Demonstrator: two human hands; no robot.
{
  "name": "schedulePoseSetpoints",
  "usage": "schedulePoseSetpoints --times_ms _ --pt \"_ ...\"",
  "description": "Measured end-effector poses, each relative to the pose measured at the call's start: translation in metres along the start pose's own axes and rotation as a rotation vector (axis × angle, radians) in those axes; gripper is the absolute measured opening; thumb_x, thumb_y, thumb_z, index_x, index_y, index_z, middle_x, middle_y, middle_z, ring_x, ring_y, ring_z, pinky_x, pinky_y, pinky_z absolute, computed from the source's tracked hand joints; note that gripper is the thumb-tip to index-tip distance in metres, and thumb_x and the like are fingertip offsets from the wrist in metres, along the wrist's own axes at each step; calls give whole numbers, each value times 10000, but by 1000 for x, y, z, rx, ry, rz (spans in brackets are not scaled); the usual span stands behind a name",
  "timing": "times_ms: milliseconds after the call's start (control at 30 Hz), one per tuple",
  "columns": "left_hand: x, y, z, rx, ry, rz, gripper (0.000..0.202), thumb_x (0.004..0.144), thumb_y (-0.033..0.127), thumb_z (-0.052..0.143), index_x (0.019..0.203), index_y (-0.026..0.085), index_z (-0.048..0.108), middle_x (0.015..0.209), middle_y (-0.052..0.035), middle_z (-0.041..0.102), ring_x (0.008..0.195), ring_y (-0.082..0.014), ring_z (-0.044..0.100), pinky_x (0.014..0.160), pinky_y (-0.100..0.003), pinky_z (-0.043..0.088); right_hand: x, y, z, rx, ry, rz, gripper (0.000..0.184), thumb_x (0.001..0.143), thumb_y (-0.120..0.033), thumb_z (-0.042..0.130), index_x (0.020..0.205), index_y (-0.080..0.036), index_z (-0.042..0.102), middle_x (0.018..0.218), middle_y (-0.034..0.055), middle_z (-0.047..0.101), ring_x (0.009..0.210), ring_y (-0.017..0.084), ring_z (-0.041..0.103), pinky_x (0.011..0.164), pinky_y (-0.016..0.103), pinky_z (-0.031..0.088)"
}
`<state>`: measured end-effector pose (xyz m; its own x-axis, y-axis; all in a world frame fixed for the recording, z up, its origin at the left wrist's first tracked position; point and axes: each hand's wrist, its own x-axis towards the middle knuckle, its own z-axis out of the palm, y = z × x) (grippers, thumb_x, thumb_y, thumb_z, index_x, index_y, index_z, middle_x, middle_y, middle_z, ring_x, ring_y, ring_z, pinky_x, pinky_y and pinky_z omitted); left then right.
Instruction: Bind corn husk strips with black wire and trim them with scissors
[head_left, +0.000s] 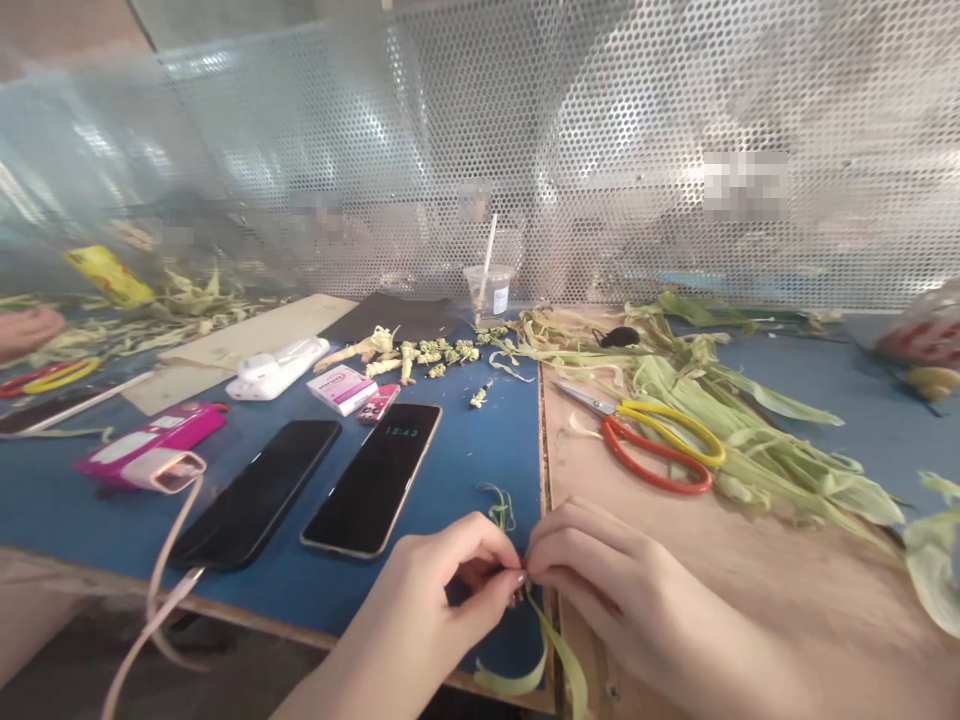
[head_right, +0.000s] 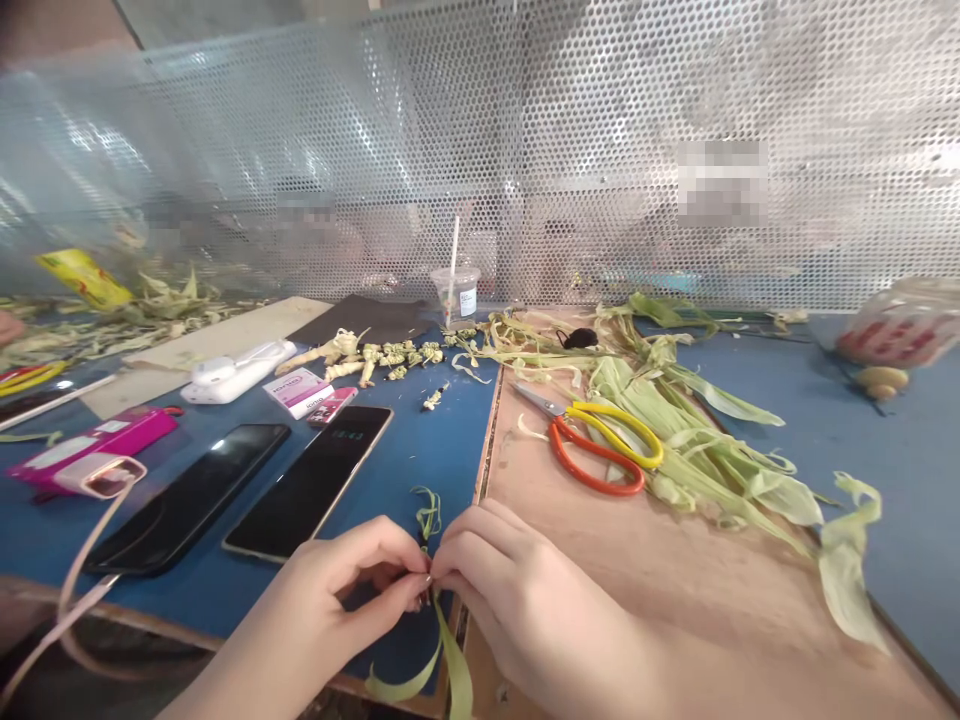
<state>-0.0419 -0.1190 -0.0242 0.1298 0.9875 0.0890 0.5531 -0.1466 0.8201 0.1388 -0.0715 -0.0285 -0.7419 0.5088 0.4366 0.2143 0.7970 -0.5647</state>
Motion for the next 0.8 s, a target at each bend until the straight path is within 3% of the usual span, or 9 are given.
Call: schedulePoseSetpoints --times_ms 300,500,633,800 --pt "1 1 1 -97 -1 -67 47 750 224 564 720 189 573 625 27 640 568 -104 589 550 -160 451 0 1 3 66 35 68 147 873 -114 439 958 -201 523 897 13 561 848 107 533 754 217 456" --pt "2 0 3 -108 -4 -99 91 759 274 554 804 196 567 647 10 677 573 -126 613 549 -182 470 5 -4 3 219 72 221 164 836 -109 484 923 -212 578 895 -5 608 829 95 583 744 200 485" --pt "2 3 2 -93 7 -101 171 734 242 557 902 210 565 666 12 699 583 -138 625 555 -188 467 3 -7 5 219 106 224 233 832 -121 473 1013 -219 583 959 12 620 865 107 592 787 224 492" --pt "2 4 1 -83 -3 -127 191 724 227 552 911 196 578 666 5 703 582 -143 627 559 -198 462 5 -10 6 196 163 240 267 798 -101 515 1014 -235 597 885 -2 638 883 112 575 780 226 491"
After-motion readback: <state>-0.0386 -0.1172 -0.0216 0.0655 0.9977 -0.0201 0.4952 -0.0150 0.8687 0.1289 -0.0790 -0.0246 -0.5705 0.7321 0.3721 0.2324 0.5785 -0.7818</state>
